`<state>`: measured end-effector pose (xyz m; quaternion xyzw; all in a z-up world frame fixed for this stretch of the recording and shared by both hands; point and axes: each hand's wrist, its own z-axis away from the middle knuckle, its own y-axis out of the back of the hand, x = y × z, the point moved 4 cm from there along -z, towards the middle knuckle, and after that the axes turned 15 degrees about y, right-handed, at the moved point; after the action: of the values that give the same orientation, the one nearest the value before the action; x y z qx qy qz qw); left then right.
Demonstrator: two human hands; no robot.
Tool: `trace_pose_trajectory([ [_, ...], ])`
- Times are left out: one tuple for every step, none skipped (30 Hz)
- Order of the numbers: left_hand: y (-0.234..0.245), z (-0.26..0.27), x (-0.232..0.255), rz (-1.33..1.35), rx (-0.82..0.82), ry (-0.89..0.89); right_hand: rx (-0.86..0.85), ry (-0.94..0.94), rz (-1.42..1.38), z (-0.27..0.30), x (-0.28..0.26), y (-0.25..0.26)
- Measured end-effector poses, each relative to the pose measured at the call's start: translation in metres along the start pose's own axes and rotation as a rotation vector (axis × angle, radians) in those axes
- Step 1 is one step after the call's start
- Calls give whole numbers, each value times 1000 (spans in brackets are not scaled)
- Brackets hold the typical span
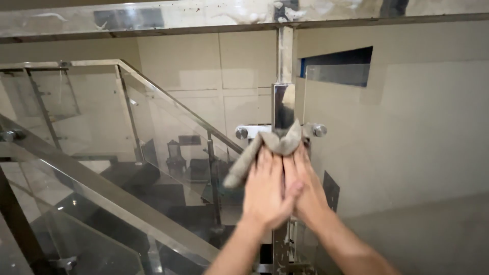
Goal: Cleaning a glass and stainless steel staircase railing using a spray bottle and a cloth.
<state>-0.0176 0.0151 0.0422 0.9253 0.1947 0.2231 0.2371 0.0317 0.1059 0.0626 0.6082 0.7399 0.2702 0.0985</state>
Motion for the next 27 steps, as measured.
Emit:
trace_pose_trajectory([
  [6, -9, -7, -2, 0, 0, 2, 0, -2, -6, -2, 0],
  [14, -19, -13, -22, 45, -24, -2, -24, 9, -13, -2, 0],
  [22, -29, -19, -41, 89, -49, -5, -48, 19, -20, -3, 0],
  [29, -37, -27, -44, 92, -49, -3, -45, 18, -25, -6, 0],
  [38, -44, -33, -78, 146, -105, 36, -33, 123, -30, -11, 2],
  [46, -49, -39, -112, 198, -159, 72, -21, 227, -34, -16, 3],
  [49, -51, -46, -114, 199, -157, 72, -19, 224, -36, -20, 5],
  [52, -52, -50, -163, 232, -229, 32, -29, 243, -38, -23, 5],
  [54, -52, -54, -212, 265, -301, -8, -40, 261, -39, -26, 6],
  [50, -51, -57, -213, 263, -301, -9, -42, 260, -35, -28, 2],
  [47, -50, -59, -221, 289, -302, 42, -55, 227, -31, -30, 1],
  [44, -48, -61, -229, 316, -305, 94, -68, 195, -27, -31, 0],
  [40, -46, -58, -228, 314, -305, 93, -69, 196, -22, -33, -3],
  [37, -44, -55, -205, 322, -264, 120, -84, 134, -16, -35, -6],
  [34, -41, -53, -182, 330, -222, 148, -98, 72, -10, -37, -8],
  [30, -34, -51, -183, 329, -221, 147, -99, 71, -6, -39, -7],
  [26, -28, -49, -143, 327, -170, 155, -105, 23, -2, -41, -6],
  [23, -23, -47, -103, 325, -123, 166, -111, -22, 1, -42, -4],
  [18, -14, -48, -101, 325, -126, 168, -112, -20, 4, -44, -1],
  [14, -7, -50, -84, 315, -77, 164, -122, -93, 6, -43, 1],
  [9, -1, -52, -66, 305, -29, 161, -133, -166, 8, -43, 3],
  [12, -2, -50, -61, 309, -34, 164, -131, -158, 8, -40, 3],
  [13, -5, -49, -93, 288, -16, 163, -126, -156, 8, -37, 3],
  [14, -5, -49, -125, 263, 3, 159, -126, -156, 9, -34, 2],
  [17, -10, -45, -121, 262, 0, 160, -128, -151, 7, -27, 3],
  [21, -13, -43, -171, 249, -14, 182, -111, -138, 4, -24, 5],
  [24, -15, -42, -221, 235, -27, 205, -94, -126, 2, -21, 5],
])
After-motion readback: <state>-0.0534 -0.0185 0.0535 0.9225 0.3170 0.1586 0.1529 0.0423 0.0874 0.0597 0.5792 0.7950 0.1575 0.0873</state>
